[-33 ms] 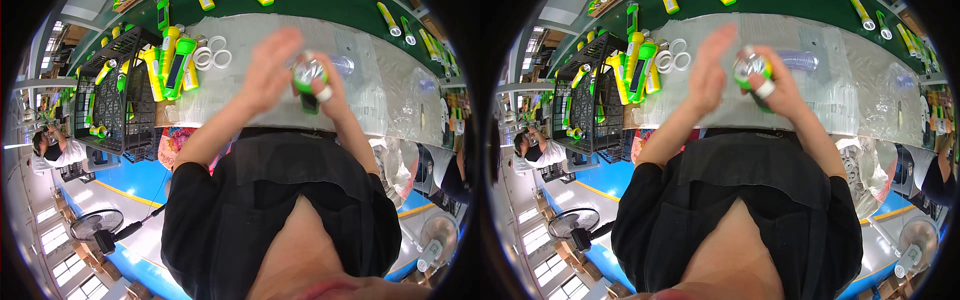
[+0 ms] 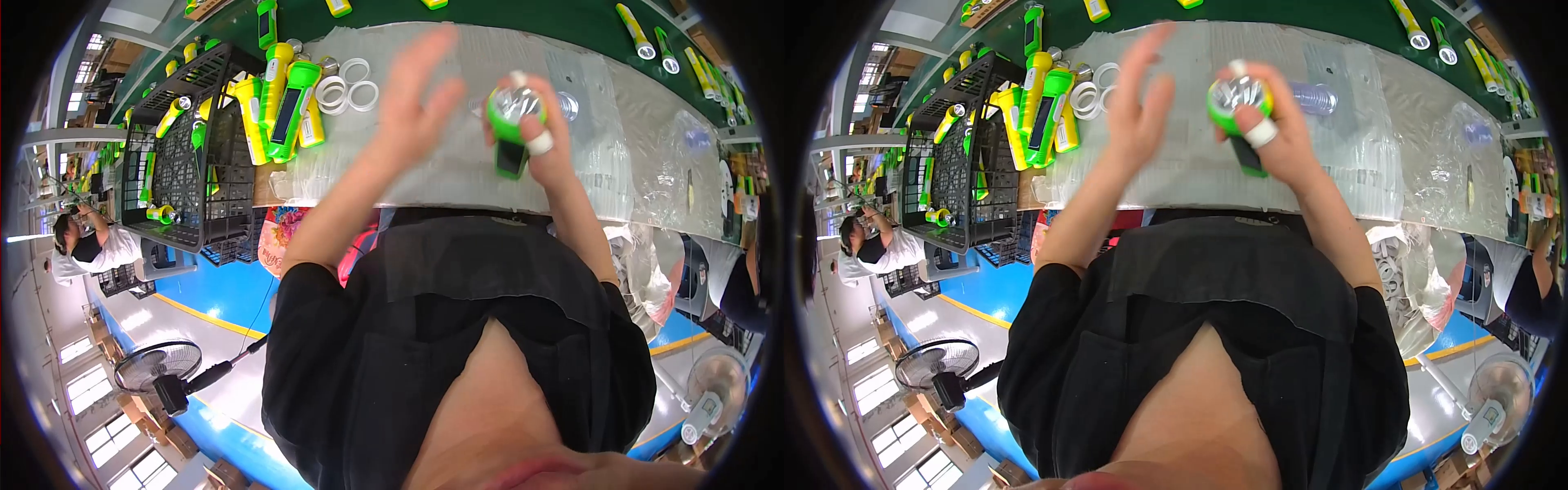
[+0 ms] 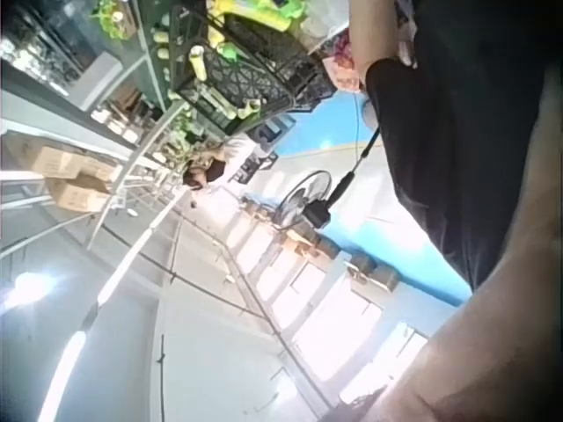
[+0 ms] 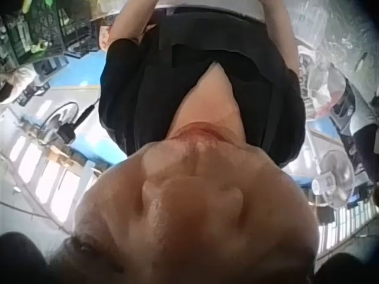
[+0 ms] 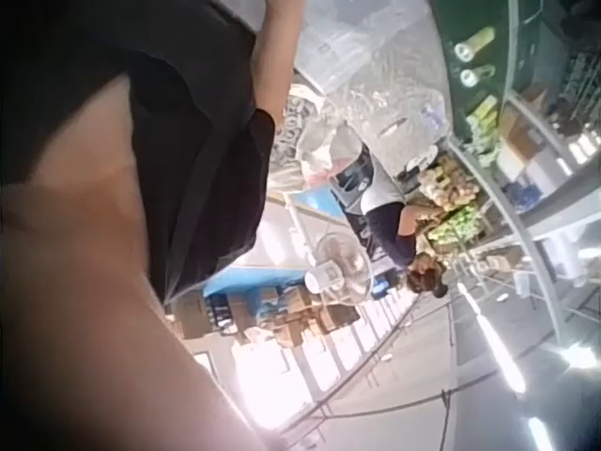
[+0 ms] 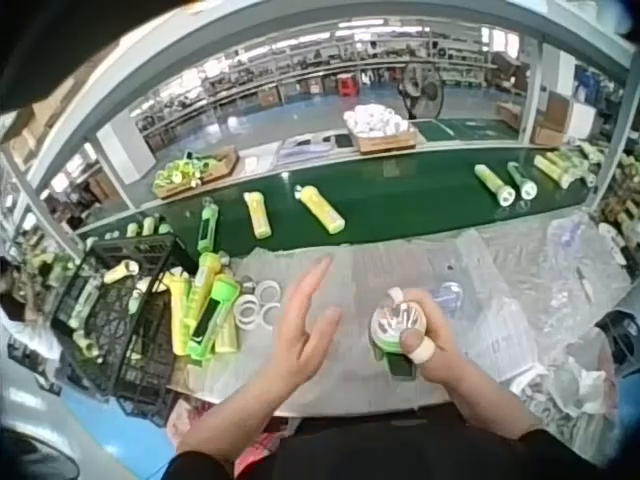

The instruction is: Assembling plastic flashlight components on a factory assembly line.

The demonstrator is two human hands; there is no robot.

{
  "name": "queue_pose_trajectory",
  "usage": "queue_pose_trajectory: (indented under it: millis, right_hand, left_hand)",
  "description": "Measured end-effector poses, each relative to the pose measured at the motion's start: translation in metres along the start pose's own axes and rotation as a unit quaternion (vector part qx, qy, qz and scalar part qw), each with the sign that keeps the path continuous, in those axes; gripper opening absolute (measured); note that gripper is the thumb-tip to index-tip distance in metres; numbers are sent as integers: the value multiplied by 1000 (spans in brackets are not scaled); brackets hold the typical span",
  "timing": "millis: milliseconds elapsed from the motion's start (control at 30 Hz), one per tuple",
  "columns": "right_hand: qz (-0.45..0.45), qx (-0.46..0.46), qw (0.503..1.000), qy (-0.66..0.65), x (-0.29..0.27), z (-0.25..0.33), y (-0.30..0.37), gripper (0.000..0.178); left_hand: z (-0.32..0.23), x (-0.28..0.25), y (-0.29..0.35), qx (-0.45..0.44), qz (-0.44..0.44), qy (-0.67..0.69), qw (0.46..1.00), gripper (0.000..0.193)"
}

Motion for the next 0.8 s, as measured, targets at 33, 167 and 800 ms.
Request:
queue_pose_trajectory:
  millis: [33,167,800]
  right_hand:
    - [-18,-21,1000,-9,-3,0,-5,38]
    - [-39,-14,999,33,-10,-15,-1,36]
    - [-62,3,997,54,-8,-10,-4,36]
  left_hand:
    - [25,-20,-12,9,25,-113,993,53]
    - [94,-83,-34,-96,283,-495,816,57]
    - [-24,6,-35,22,139,88,986,26]
Point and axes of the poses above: each hand's wrist, its own y-axis away from the middle knuckle, its own x-axis out of the palm, z = x × y, the point moved 1 cm from there along -y, towards the middle knuckle, and after that the axes turned 4 degrees about y, right-handed, at the moved point
